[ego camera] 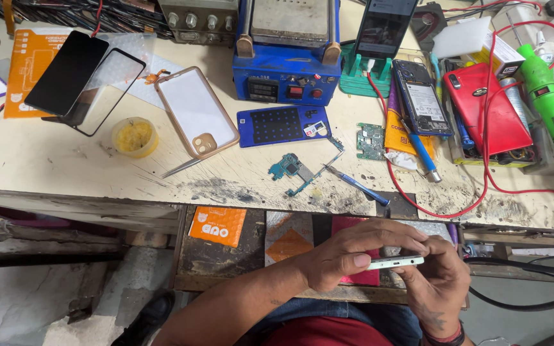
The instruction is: The person works at a cluttered repair bench, first handling a disassembled phone body, then picking up a smartphone, peeling and fitting a new back cover onto it, pressing along the edges, and briefly reaching for a heat gun on the bench while continuing to press the cover into place.
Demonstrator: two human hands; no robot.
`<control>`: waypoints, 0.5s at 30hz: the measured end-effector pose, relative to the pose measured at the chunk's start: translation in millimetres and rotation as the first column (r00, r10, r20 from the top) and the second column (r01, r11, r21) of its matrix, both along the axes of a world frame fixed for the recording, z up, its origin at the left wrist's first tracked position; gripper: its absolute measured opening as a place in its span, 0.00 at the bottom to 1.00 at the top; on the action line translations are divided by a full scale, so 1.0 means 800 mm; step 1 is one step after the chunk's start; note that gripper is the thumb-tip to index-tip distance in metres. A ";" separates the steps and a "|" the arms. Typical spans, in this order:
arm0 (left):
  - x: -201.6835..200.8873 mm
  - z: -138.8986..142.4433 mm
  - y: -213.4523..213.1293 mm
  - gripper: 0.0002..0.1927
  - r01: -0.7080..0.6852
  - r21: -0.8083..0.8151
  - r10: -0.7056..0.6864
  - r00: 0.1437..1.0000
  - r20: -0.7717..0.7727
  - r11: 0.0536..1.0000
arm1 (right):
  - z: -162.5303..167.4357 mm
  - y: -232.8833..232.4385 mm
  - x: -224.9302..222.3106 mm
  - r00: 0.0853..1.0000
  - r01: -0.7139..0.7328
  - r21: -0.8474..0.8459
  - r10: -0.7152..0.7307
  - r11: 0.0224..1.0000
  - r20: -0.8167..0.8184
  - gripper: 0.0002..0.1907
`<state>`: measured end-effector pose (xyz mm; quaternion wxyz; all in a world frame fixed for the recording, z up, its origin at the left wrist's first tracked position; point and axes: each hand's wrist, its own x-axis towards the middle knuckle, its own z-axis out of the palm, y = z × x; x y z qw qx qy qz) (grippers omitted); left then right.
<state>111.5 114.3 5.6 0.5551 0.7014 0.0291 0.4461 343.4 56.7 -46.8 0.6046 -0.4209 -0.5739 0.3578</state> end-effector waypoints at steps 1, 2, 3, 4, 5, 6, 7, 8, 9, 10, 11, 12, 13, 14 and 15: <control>0.000 0.001 0.000 0.31 0.009 -0.009 -0.009 1.000 0.004 1.000 | -0.002 -0.001 0.000 1.000 0.004 -0.007 -0.004 1.000 -0.001 0.20; -0.001 0.001 0.000 0.30 0.019 -0.013 -0.019 1.000 0.009 1.000 | -0.003 -0.001 0.000 1.000 0.009 -0.014 -0.009 1.000 -0.001 0.20; -0.001 0.002 0.000 0.30 0.029 -0.017 -0.029 0.999 0.014 0.999 | -0.004 -0.002 0.000 1.000 0.012 -0.005 -0.012 1.000 0.012 0.20; -0.001 0.002 0.001 0.30 0.038 -0.016 -0.038 0.999 0.021 0.999 | -0.005 -0.003 -0.001 1.000 0.013 0.004 -0.014 1.000 0.026 0.21; -0.002 0.002 -0.001 0.30 0.042 -0.015 -0.041 0.999 0.021 0.999 | -0.005 -0.003 -0.001 0.999 0.013 0.011 -0.014 1.000 0.041 0.21; -0.002 0.002 -0.002 0.30 0.046 -0.014 -0.045 0.999 0.020 0.999 | -0.006 -0.004 -0.002 0.999 0.019 -0.015 -0.018 1.000 0.041 0.21; -0.003 0.002 -0.001 0.30 0.047 -0.005 -0.047 0.999 0.009 0.999 | -0.007 -0.003 -0.004 0.999 0.025 -0.036 -0.024 0.999 0.040 0.21; -0.003 0.002 -0.001 0.31 0.050 -0.012 -0.050 0.999 0.004 0.999 | -0.008 -0.002 -0.006 0.999 0.032 -0.057 -0.029 0.998 0.039 0.21; -0.003 0.002 -0.001 0.31 0.054 -0.020 -0.054 0.999 0.000 0.998 | -0.008 -0.001 -0.007 0.995 0.043 -0.063 -0.037 0.997 0.092 0.20; -0.003 0.001 0.000 0.31 0.060 -0.043 -0.060 0.998 0.001 0.997 | -0.009 0.001 -0.009 0.989 0.055 -0.068 -0.044 0.996 0.144 0.19; -0.003 0.001 0.000 0.32 0.062 -0.055 -0.062 0.998 -0.001 0.997 | -0.010 0.002 -0.011 0.980 0.064 -0.071 -0.049 0.995 0.195 0.18; -0.003 0.000 0.001 0.32 0.064 -0.066 -0.064 0.998 -0.004 0.996 | -0.011 0.003 -0.011 0.965 0.083 -0.036 -0.072 0.996 0.252 0.19; -0.004 0.000 0.001 0.33 0.062 -0.070 -0.062 0.998 -0.007 0.996 | -0.011 0.004 -0.012 0.947 0.099 -0.002 -0.093 0.995 0.309 0.20; -0.004 0.000 -0.001 0.33 0.060 -0.078 -0.061 0.998 -0.009 0.995 | -0.012 0.004 -0.012 0.924 0.113 0.030 -0.116 0.993 0.364 0.22; -0.004 -0.001 -0.002 0.33 0.058 -0.085 -0.060 0.998 -0.011 0.995 | -0.013 0.004 -0.011 0.930 0.101 0.021 -0.102 0.995 0.352 0.23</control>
